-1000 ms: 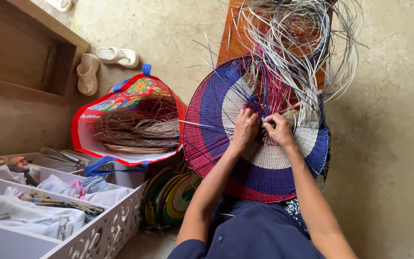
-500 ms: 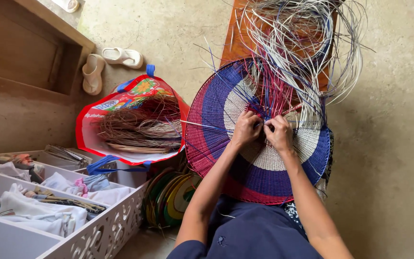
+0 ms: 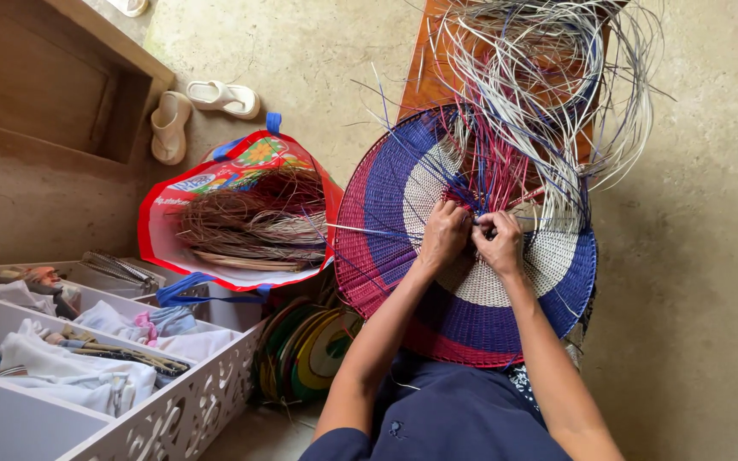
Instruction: Weaving a circular mat by threading and pulling colorful fibers through a base structure
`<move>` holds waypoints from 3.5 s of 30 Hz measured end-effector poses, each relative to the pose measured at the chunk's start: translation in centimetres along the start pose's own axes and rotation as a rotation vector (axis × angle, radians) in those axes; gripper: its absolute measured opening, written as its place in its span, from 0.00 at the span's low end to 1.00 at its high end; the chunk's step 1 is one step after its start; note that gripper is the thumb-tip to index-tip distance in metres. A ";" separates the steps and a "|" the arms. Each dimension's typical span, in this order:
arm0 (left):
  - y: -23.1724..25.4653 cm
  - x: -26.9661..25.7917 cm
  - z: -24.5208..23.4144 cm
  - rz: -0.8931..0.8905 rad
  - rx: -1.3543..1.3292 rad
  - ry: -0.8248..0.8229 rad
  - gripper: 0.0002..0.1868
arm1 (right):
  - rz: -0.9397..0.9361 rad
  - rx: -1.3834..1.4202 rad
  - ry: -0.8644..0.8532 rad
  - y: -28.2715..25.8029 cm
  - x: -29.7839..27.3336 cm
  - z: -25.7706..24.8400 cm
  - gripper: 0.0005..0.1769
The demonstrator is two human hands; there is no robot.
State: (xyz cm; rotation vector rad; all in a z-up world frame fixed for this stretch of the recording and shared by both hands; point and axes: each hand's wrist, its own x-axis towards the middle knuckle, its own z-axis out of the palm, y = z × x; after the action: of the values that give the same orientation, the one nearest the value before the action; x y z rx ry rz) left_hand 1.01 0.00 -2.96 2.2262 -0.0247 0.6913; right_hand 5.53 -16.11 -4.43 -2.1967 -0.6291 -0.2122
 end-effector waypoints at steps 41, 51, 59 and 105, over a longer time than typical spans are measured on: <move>0.9 0.4 -1.8 -0.044 -0.239 -0.043 0.12 | 0.155 0.192 -0.167 0.1 0.6 -3.4 0.03; 2.4 -0.4 -0.8 -0.132 -0.031 -0.021 0.09 | 0.176 0.203 -0.170 -0.5 0.7 -3.4 0.03; 2.9 -0.2 0.0 -0.162 0.046 -0.012 0.07 | 0.148 0.192 -0.184 -1.1 0.9 -3.7 0.04; 3.9 11.5 -0.3 -0.129 -0.365 -0.540 0.07 | -0.218 0.099 0.154 -15.2 -4.5 -8.5 0.03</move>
State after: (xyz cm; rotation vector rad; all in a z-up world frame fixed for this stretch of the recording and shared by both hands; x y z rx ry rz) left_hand 9.71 -0.19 5.48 1.9738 -0.2543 -0.0041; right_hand -5.55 -16.05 9.72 -1.9945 -0.7752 -0.4494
